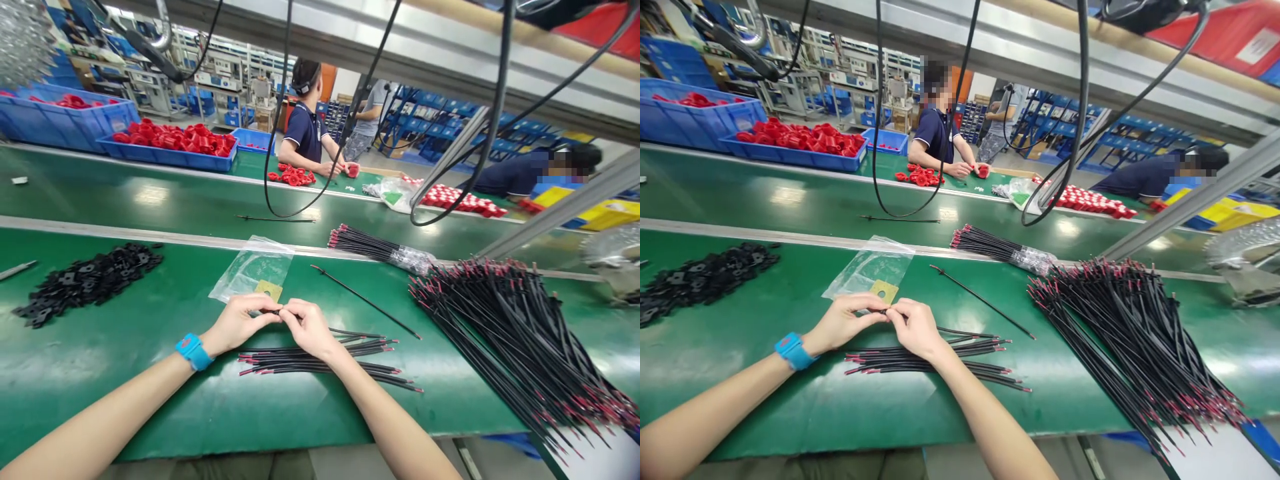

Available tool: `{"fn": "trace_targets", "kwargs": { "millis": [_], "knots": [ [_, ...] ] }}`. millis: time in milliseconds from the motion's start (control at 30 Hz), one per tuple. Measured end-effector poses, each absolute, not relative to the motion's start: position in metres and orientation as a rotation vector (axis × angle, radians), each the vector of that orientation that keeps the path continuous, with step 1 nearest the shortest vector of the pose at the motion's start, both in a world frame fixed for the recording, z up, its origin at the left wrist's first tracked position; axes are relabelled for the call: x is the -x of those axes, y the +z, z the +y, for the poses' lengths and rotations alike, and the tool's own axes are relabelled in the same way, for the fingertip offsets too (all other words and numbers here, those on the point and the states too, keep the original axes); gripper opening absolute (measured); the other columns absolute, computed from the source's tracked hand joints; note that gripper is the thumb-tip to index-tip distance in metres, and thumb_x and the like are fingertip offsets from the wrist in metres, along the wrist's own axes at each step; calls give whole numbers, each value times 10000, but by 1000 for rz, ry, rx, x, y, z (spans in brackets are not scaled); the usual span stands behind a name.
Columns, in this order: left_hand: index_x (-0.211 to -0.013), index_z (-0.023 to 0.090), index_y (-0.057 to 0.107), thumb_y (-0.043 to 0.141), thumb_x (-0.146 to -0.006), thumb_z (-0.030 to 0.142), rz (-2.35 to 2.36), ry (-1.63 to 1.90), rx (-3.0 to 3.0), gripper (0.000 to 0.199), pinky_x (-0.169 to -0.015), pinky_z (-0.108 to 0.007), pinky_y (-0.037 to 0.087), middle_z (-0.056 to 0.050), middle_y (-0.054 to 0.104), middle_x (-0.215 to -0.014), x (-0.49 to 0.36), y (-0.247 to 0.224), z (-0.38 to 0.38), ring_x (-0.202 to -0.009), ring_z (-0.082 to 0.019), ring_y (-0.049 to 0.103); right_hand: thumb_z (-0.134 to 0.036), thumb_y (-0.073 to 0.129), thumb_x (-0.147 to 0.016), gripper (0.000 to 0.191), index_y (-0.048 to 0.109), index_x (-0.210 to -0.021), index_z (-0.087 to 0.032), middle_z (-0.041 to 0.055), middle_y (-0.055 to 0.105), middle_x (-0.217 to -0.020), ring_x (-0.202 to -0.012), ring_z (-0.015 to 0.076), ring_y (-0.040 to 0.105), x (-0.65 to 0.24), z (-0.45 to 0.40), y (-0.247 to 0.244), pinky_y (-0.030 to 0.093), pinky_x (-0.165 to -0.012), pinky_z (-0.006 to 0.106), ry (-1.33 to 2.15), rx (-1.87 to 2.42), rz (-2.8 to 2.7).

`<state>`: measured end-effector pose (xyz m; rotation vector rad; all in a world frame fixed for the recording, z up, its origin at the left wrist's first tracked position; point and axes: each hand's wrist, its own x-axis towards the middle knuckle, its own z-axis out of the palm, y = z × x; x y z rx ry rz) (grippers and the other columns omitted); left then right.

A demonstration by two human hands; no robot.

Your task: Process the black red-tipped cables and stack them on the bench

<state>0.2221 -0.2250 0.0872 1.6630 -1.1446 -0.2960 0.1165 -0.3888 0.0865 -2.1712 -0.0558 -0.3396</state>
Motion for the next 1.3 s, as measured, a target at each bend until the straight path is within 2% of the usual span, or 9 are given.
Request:
{"fn": "trace_targets", "kwargs": {
  "millis": [133,267,500,800,933,1033,1133,1233,1300],
  "knots": [
    [-977,179,735,681,-832,322,-1059,-345,-1656,210,-814,-281,524,-71,712,-965,-225,86,-225,-880,-175,657,-273,474,-968,307,644,-739,-161,2,505,-675,-642,109,489,-117,-389,85,345,-614,219,-401,2197,-66],
    [-1166,162,648,749,-758,341,-897,-483,-1584,457,-860,-328,548,-86,704,-1044,-227,89,-225,-899,-191,670,-285,477,-978,262,686,-867,-171,19,564,-750,-676,112,525,-118,-389,83,375,-645,222,-514,2250,-94],
    [-1037,127,684,734,-764,388,-700,-703,-1548,381,-823,-345,563,-100,713,-979,-232,81,-225,-844,-197,675,-266,451,-993,255,681,-944,-167,49,607,-804,-714,127,544,-118,-392,81,381,-661,234,-694,2459,-159],
    [-932,158,743,707,-796,293,-948,-496,-1564,195,-827,-285,529,-76,676,-935,-229,92,-225,-864,-164,631,-265,427,-998,300,672,-856,-163,36,583,-735,-660,117,532,-117,-390,80,375,-633,227,-633,2461,-141],
    [-967,158,734,699,-801,309,-928,-506,-1574,227,-806,-293,536,-86,676,-965,-226,91,-226,-871,-175,637,-281,436,-1001,291,672,-868,-175,24,578,-731,-652,111,535,-117,-388,79,382,-631,219,-605,2445,-116],
    [-1161,173,662,696,-803,329,-962,-515,-1572,392,-861,-329,537,-92,671,-1080,-238,93,-224,-932,-189,644,-273,447,-997,260,675,-916,-181,32,612,-782,-690,118,556,-119,-395,80,396,-651,226,-688,2515,-122],
    [-1299,189,563,643,-843,372,-1057,-186,-1816,498,-948,-375,490,-103,645,-1170,-276,100,-208,-1033,-215,613,-248,465,-985,226,677,-990,-171,58,649,-859,-779,148,582,-123,-418,79,416,-706,253,-879,2663,-79],
    [-1189,126,624,488,-918,366,-969,420,-2375,387,-981,-463,409,-168,617,-1183,-327,101,-173,-1124,-305,540,-203,463,-971,232,667,-1072,-161,102,653,-1008,-926,203,578,-130,-451,76,425,-806,320,-942,2836,20],
    [-1099,65,648,430,-916,308,-795,579,-2776,375,-906,-494,401,-226,610,-1118,-354,97,-149,-1082,-364,529,-184,478,-954,228,666,-1079,-155,125,637,-1073,-979,237,562,-132,-465,75,410,-854,378,-905,2934,108]
  ]
}}
